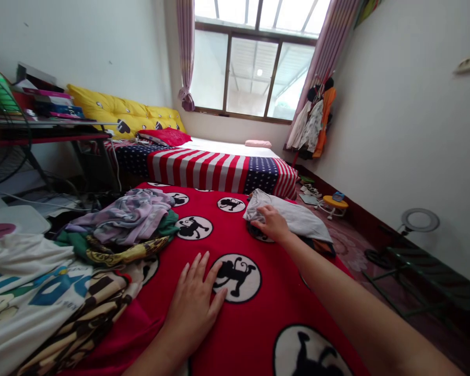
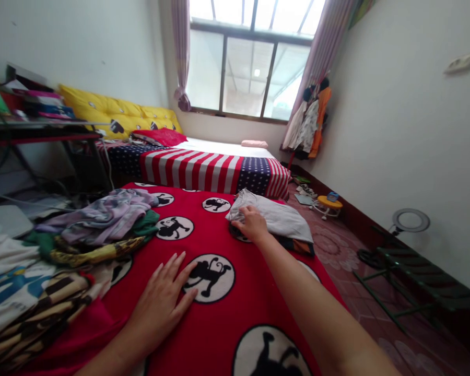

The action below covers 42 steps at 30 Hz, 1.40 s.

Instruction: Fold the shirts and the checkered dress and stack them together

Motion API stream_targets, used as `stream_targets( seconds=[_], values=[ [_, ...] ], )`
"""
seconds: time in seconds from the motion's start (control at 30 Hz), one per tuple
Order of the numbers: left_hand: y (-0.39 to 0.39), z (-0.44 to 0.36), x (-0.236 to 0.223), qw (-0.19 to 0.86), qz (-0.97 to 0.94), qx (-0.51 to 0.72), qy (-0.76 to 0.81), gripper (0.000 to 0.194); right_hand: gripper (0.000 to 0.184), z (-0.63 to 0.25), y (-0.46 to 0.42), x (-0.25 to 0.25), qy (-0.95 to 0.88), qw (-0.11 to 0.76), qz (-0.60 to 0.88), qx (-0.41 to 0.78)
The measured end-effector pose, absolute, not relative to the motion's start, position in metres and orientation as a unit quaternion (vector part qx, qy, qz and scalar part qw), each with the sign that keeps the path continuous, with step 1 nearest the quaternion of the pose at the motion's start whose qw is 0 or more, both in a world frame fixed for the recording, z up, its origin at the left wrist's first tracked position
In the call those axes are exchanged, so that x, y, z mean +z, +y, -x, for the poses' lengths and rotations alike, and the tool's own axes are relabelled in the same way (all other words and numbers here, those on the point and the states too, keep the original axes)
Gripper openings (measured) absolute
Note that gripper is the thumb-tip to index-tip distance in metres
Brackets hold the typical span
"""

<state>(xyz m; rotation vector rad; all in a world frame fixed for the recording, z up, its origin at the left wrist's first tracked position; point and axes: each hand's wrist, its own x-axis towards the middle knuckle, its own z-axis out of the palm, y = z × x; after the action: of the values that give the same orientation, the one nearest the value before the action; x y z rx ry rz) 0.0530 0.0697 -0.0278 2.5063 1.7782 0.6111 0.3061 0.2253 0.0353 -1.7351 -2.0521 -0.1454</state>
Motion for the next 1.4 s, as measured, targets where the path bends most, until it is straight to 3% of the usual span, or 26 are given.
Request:
stream_targets(
  seconds=[0.07, 0.2, 0.33, 0.47, 0.53, 0.63, 0.7, 0.87, 1.17, 1.4],
  values=[
    [0.069, -0.053, -0.028, 0.007, -0.798, 0.197, 0.57, 0.05, 0.03, -0.301, 0.229, 0.033, -0.724, 0.237, 0.646, -0.056],
    [0.069, -0.054, -0.029, 0.01, -0.795, 0.21, 0.569, 0.05, 0.049, -0.305, 0.231, 0.032, -0.703, 0.261, 0.659, -0.053],
    [0.068, -0.055, -0.029, 0.01, -0.793, 0.22, 0.567, 0.051, 0.04, -0.306, 0.227, 0.042, -0.747, 0.257, 0.612, -0.034],
    [0.068, -0.055, -0.028, 0.015, -0.791, 0.216, 0.572, 0.05, 0.051, -0.292, 0.226, 0.041, -0.692, 0.31, 0.643, -0.108],
    [0.068, -0.055, -0.027, 0.016, -0.791, 0.211, 0.574, 0.051, 0.055, -0.284, 0.229, 0.031, -0.67, 0.253, 0.69, -0.1],
    [0.068, -0.055, -0.026, 0.014, -0.793, 0.204, 0.574, 0.05, 0.06, -0.276, 0.237, 0.016, -0.675, 0.091, 0.732, 0.002],
    [0.069, -0.055, -0.025, 0.013, -0.793, 0.203, 0.574, 0.05, 0.064, -0.273, 0.237, 0.013, -0.675, 0.042, 0.736, 0.044],
    [0.071, -0.055, -0.025, 0.01, -0.792, 0.207, 0.574, 0.049, 0.079, -0.25, 0.194, 0.012, -0.676, 0.051, 0.734, 0.044],
    [0.067, -0.057, -0.022, -0.015, -0.8, 0.184, 0.571, 0.053, 0.069, -0.209, 0.051, -0.01, -0.707, 0.088, 0.7, 0.046],
    [0.052, -0.059, -0.016, 0.006, -0.798, 0.15, 0.584, 0.058, 0.065, -0.197, 0.008, -0.01, -0.687, 0.096, 0.719, 0.037]
  ],
)
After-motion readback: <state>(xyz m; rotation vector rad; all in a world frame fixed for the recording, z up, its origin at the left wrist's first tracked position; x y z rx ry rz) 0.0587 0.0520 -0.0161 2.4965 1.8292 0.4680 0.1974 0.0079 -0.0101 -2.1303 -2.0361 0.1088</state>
